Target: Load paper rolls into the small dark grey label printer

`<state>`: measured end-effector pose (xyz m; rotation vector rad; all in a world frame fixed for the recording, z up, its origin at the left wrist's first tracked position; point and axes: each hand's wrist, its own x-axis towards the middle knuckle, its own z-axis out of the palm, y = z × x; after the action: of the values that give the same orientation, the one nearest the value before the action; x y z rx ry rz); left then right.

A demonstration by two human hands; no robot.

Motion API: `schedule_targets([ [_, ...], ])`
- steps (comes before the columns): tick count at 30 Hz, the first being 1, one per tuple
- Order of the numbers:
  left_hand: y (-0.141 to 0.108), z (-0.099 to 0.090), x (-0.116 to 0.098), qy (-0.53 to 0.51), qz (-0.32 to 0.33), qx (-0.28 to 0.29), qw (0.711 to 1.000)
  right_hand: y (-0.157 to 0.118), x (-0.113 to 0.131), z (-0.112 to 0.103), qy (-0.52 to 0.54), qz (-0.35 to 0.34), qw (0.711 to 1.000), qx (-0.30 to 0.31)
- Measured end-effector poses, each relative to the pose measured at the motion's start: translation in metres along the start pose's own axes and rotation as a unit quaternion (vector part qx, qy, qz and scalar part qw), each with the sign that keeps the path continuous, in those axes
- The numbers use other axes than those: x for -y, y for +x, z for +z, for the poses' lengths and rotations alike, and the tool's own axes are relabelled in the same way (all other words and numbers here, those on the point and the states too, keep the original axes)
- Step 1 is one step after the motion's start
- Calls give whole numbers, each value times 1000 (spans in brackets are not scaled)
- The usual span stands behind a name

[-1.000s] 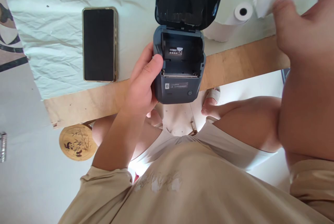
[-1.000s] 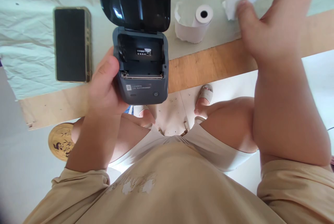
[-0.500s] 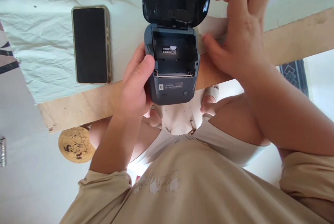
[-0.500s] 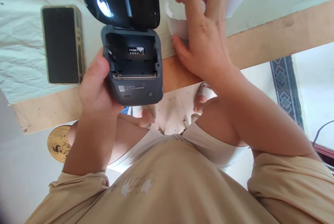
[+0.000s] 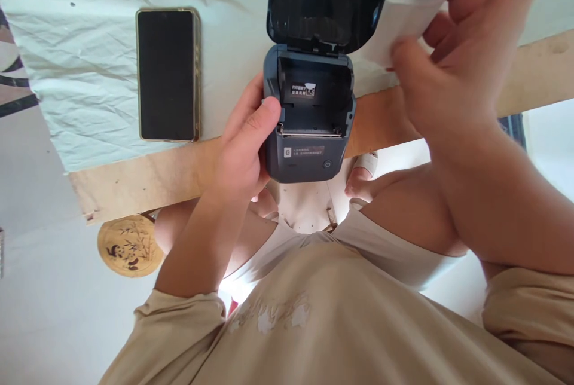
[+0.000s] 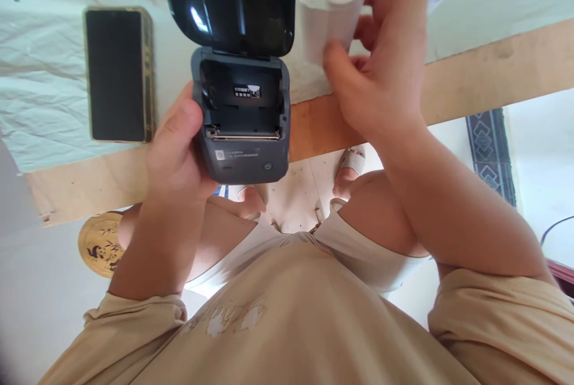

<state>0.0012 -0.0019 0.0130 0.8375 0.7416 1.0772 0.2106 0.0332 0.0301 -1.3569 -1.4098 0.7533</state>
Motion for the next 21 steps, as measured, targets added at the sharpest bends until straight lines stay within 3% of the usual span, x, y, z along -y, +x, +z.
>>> schedule_targets([
  [3,-1,1,0,-2,5,-17,1000,-1,13,3,191,176,965,22],
  [5,-1,0,0,0,9,-18,1000,-1,20,3,214,232,947,59],
  [8,1,1,0,2,13,-5,1000,-4,23,0,219,236,943,86],
  [16,1,2,1,5,19,-8,1000,-1,19,-3,228,319,918,56],
  [21,2,-2,1,15,10,2,1000,-6,26,-3,214,293,927,90],
])
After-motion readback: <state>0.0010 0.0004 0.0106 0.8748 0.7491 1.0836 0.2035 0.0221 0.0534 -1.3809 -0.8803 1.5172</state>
